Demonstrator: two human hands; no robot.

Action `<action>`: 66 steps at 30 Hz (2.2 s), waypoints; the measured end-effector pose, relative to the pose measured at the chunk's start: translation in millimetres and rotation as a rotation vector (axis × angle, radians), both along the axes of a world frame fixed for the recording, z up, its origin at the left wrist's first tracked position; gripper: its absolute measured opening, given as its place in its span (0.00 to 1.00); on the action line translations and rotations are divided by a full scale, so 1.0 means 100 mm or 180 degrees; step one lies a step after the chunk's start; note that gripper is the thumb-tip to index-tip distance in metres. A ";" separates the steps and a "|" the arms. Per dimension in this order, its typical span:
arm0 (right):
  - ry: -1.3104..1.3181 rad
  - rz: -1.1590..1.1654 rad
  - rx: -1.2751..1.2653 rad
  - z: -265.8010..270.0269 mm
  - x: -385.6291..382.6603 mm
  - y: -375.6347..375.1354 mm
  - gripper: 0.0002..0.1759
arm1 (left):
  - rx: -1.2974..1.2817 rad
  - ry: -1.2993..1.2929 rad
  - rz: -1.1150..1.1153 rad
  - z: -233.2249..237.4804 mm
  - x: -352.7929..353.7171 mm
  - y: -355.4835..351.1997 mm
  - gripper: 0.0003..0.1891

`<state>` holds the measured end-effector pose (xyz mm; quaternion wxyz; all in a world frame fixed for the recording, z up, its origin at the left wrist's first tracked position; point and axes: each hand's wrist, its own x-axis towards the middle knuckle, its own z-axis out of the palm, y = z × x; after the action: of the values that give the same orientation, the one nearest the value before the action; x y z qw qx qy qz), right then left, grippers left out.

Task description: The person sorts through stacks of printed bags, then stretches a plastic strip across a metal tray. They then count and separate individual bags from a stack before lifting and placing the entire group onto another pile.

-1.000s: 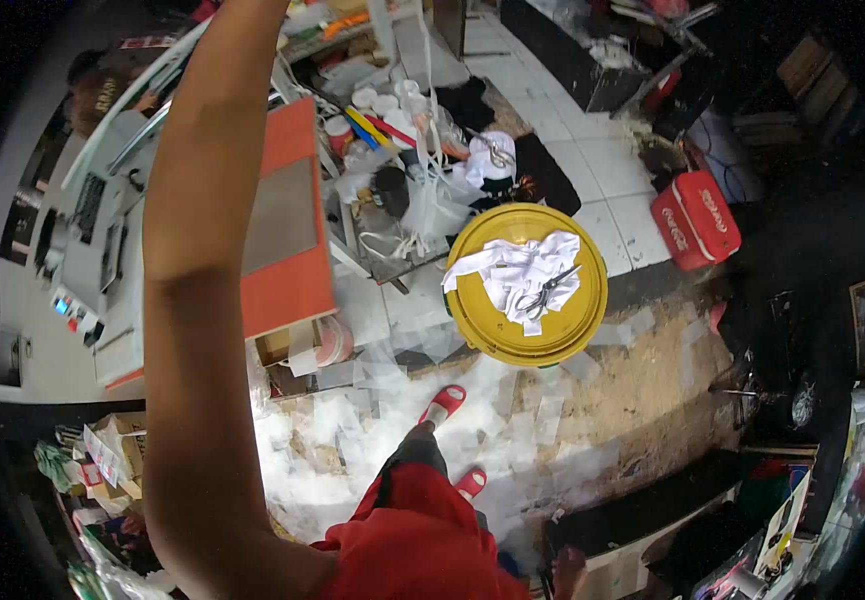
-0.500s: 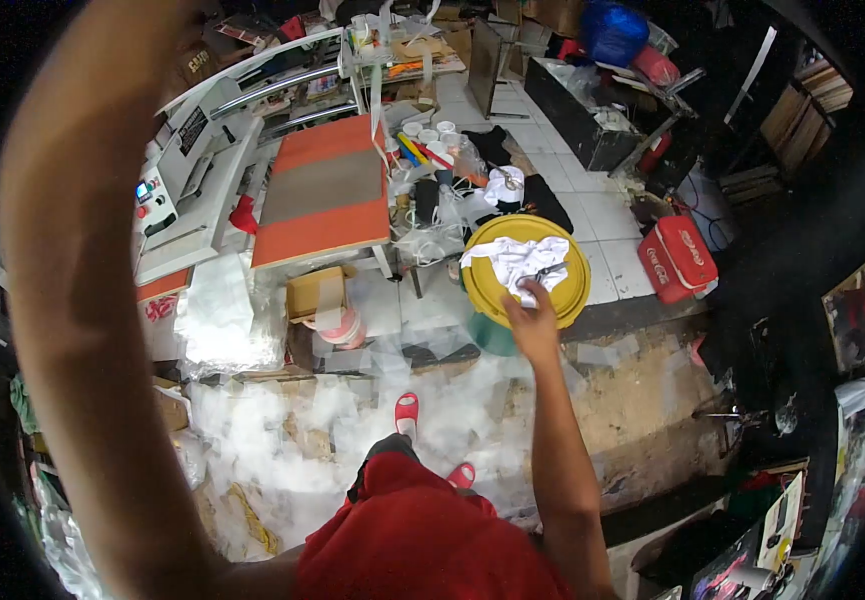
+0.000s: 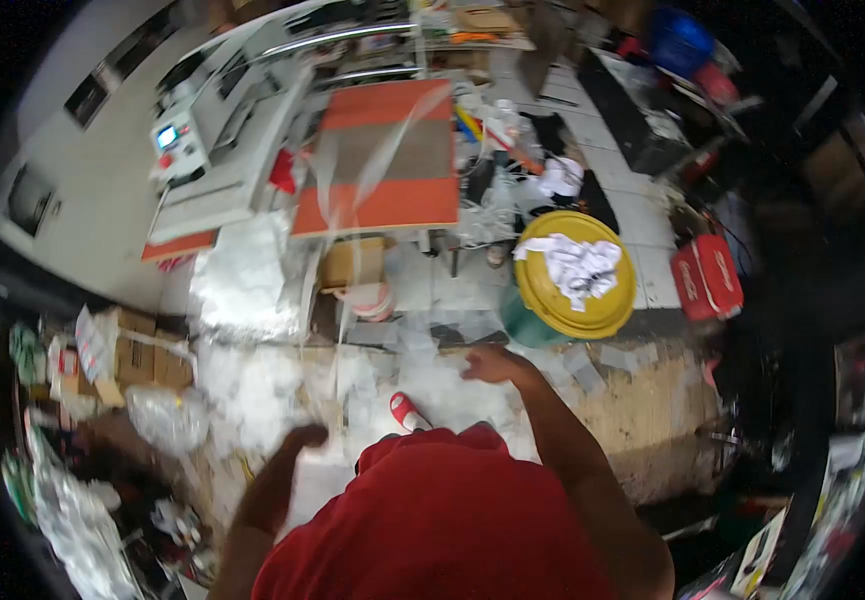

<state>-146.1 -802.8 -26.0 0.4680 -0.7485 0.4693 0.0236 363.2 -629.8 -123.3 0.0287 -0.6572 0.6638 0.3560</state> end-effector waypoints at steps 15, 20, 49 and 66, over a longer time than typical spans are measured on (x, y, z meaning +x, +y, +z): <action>-0.1526 0.2676 0.1812 1.04 3.14 0.71 0.23 | -0.1191 0.2452 0.2735 2.60 -0.95 1.11 0.09; -0.1452 0.2584 0.1139 1.64 3.77 0.20 0.07 | -0.1646 0.1450 0.3421 2.65 -0.19 2.60 0.13; -0.0622 0.5410 0.0354 0.72 8.30 3.27 0.12 | -0.1784 0.1145 0.6275 1.64 0.63 6.23 0.09; -0.2659 0.6580 -0.1613 0.66 11.94 6.79 0.10 | -0.0624 -0.1795 0.8967 1.44 1.46 6.98 0.13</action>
<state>1047.6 -123.4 39.6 0.1798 -0.7987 -0.5719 0.0513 509.0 68.4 20.3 -0.2571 -0.8006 -0.5322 -0.0981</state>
